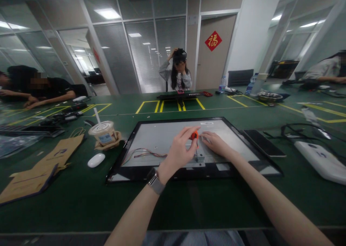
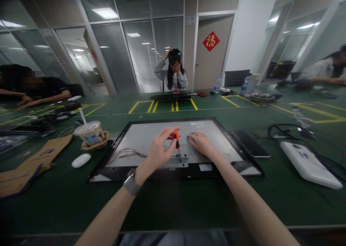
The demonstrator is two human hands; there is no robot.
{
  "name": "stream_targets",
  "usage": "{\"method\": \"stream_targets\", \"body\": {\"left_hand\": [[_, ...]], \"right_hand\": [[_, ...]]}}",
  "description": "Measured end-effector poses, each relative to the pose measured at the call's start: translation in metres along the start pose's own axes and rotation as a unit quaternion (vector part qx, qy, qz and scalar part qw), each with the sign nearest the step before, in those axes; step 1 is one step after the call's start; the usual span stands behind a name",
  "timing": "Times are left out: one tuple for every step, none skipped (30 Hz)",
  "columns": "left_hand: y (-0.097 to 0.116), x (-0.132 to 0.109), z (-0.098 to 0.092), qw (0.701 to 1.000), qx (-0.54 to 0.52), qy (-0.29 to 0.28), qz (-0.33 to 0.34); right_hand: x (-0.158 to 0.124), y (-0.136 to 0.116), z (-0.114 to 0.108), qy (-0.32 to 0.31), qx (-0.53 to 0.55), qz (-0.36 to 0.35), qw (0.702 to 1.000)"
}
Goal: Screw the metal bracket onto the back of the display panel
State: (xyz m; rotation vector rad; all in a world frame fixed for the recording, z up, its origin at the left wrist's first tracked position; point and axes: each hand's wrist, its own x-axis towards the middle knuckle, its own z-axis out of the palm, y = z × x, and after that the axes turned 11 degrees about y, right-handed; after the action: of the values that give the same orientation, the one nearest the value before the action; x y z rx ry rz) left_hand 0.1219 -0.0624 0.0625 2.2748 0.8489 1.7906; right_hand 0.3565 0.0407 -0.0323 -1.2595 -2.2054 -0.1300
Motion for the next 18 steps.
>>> {"method": "stream_targets", "body": {"left_hand": [[-0.0005,0.0004,0.0002,1.000,0.001,0.008,-0.005],[-0.0011,0.0006,0.0003,1.000,0.005,0.016,-0.007],[-0.0016,0.0008,0.0002,1.000,0.010,0.022,-0.006],[-0.0019,0.0008,-0.0001,1.000,0.015,0.024,-0.005],[-0.0020,0.0008,-0.0006,1.000,0.018,0.020,-0.004],[-0.0020,0.0007,-0.0011,1.000,0.016,0.011,-0.005],[-0.0020,0.0006,-0.0016,1.000,0.011,0.000,-0.009],[-0.0020,0.0004,-0.0019,1.000,0.002,-0.013,-0.016],[-0.0023,0.0002,-0.0020,0.999,-0.007,-0.024,-0.025],[-0.0028,0.0001,-0.0019,0.999,-0.015,-0.032,-0.035],[-0.0034,0.0000,-0.0017,0.998,-0.021,-0.035,-0.043],[-0.0040,0.0001,-0.0014,0.998,-0.024,-0.031,-0.048],[-0.0044,0.0004,-0.0012,0.998,-0.025,-0.023,-0.049],[-0.0045,0.0008,-0.0012,0.999,-0.023,-0.012,-0.046],[-0.0041,0.0015,-0.0014,0.999,-0.021,0.001,-0.039],[-0.0033,0.0022,-0.0019,0.999,-0.017,0.010,-0.033],[-0.0021,0.0029,-0.0027,0.999,-0.012,0.014,-0.029],[-0.0008,0.0035,-0.0034,1.000,-0.007,0.012,-0.026]], "right_hand": [[0.0001,-0.0002,-0.0003,-0.001,-0.001,-0.002,1.000],[0.0001,-0.0003,-0.0006,-0.003,-0.003,-0.005,1.000],[0.0003,-0.0003,-0.0008,-0.005,-0.004,-0.007,1.000],[0.0004,-0.0003,-0.0009,-0.006,-0.005,-0.008,1.000],[0.0005,-0.0003,-0.0011,-0.007,-0.006,-0.009,1.000],[0.0007,-0.0003,-0.0012,-0.008,-0.006,-0.009,1.000],[0.0007,-0.0005,-0.0013,-0.009,-0.005,-0.009,1.000],[0.0007,-0.0007,-0.0014,-0.009,-0.005,-0.008,1.000],[0.0007,-0.0009,-0.0017,-0.008,-0.005,-0.005,1.000],[0.0005,-0.0012,-0.0019,-0.007,-0.004,-0.002,1.000],[0.0003,-0.0015,-0.0022,-0.006,-0.004,-0.001,1.000],[0.0001,-0.0017,-0.0025,-0.005,-0.003,0.000,1.000],[-0.0001,-0.0017,-0.0026,-0.004,-0.004,0.000,1.000],[-0.0002,-0.0015,-0.0026,-0.005,-0.003,-0.002,1.000],[-0.0002,-0.0011,-0.0024,-0.006,-0.002,-0.005,1.000],[-0.0003,-0.0006,-0.0020,-0.007,-0.001,-0.007,1.000],[-0.0003,0.0001,-0.0014,-0.006,0.001,-0.007,1.000],[-0.0003,0.0008,-0.0006,-0.005,0.003,-0.006,1.000]]}}
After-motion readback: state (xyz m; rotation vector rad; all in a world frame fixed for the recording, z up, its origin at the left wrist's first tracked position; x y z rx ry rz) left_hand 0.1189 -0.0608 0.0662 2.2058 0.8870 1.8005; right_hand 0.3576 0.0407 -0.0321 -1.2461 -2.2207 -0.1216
